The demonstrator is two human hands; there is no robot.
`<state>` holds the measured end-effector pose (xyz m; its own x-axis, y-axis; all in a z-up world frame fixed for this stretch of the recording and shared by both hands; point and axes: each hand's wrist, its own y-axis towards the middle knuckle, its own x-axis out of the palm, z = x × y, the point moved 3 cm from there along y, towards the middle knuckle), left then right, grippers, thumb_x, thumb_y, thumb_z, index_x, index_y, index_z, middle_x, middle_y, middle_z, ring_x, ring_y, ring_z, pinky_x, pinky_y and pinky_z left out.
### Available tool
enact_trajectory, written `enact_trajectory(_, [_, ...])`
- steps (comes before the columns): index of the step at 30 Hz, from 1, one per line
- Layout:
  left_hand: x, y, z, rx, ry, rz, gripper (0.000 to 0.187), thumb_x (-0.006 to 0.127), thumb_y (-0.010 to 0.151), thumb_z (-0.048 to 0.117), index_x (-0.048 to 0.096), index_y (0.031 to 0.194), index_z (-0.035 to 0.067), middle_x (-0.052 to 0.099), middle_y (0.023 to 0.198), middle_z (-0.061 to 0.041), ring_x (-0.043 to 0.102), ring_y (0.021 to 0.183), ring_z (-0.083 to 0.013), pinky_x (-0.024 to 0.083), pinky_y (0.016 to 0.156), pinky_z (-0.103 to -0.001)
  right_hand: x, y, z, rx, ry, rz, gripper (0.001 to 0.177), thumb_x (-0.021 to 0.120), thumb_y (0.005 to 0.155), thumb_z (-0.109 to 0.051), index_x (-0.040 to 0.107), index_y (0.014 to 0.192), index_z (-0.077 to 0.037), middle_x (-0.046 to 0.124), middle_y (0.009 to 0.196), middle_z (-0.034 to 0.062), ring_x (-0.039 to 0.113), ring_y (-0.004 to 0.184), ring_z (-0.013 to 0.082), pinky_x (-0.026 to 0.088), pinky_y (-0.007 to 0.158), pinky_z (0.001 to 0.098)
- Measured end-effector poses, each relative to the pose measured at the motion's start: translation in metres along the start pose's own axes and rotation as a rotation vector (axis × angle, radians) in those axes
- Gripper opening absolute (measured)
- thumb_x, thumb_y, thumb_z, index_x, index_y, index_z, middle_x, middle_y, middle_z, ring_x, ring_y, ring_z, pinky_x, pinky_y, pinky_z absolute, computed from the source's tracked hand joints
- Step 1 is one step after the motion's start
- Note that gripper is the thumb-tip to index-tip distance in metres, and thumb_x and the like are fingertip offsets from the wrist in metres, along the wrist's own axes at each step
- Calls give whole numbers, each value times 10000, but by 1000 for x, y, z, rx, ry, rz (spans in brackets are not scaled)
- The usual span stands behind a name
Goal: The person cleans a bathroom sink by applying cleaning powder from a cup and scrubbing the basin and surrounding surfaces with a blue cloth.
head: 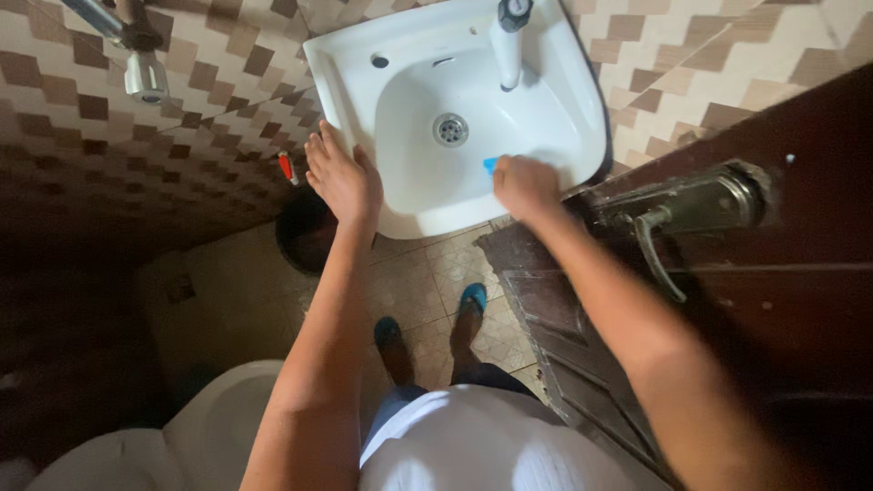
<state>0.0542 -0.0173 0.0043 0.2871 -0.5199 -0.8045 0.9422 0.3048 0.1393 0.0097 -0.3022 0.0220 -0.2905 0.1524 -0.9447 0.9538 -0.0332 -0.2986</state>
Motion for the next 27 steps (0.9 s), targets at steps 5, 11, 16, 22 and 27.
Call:
enact_trajectory(5, [-2, -1, 3, -24, 0, -22, 688, 580, 1017, 271, 268, 1595, 69, 359, 1600, -233, 276, 1519, -400, 247, 1186, -635, 64, 87, -25, 332, 147, -322, 977, 448, 979, -657, 217, 1554, 98, 135, 1624, 333, 177, 1492, 486, 180, 1197, 586])
enact_trajectory(11, [-5, 0, 1, 24, 28, -15, 673, 549, 1040, 241, 246, 1606, 38, 335, 1598, -263, 244, 1511, -436, 217, 1172, -668, 143, 112, -122, -340, 68, -248, 573, 488, 924, -255, 471, 1324, 154, 477, 1366, 388, 459, 1276, 525, 363, 1066, 571])
enact_trajectory(16, [-8, 22, 15, 80, 228, -38, 655, 524, 978, 182, 287, 1553, -23, 324, 1606, -263, 234, 1530, -422, 213, 1177, -682, 123, 102, -30, -265, 38, -378, 329, 573, 882, -213, 763, 1019, 18, 724, 1077, 261, 722, 981, 399, 554, 853, 509])
enact_trajectory(22, [-3, 32, 18, 91, 202, -37, 652, 509, 976, 164, 292, 1567, -6, 331, 1605, -269, 250, 1521, -425, 252, 1164, -669, 107, 155, 14, 196, -215, -298, 790, 613, 794, -197, 382, 1526, -9, 135, 1658, 303, 70, 1523, 566, 99, 1165, 699])
enact_trajectory(27, [-5, 31, 21, 102, 195, -12, 635, 515, 1002, 171, 297, 1574, 1, 350, 1590, -264, 263, 1505, -438, 256, 1155, -674, 96, 170, -84, 152, 159, -175, 1066, 692, 841, -344, 31, 1572, 64, -22, 1645, 347, -11, 1538, 520, 46, 1225, 634])
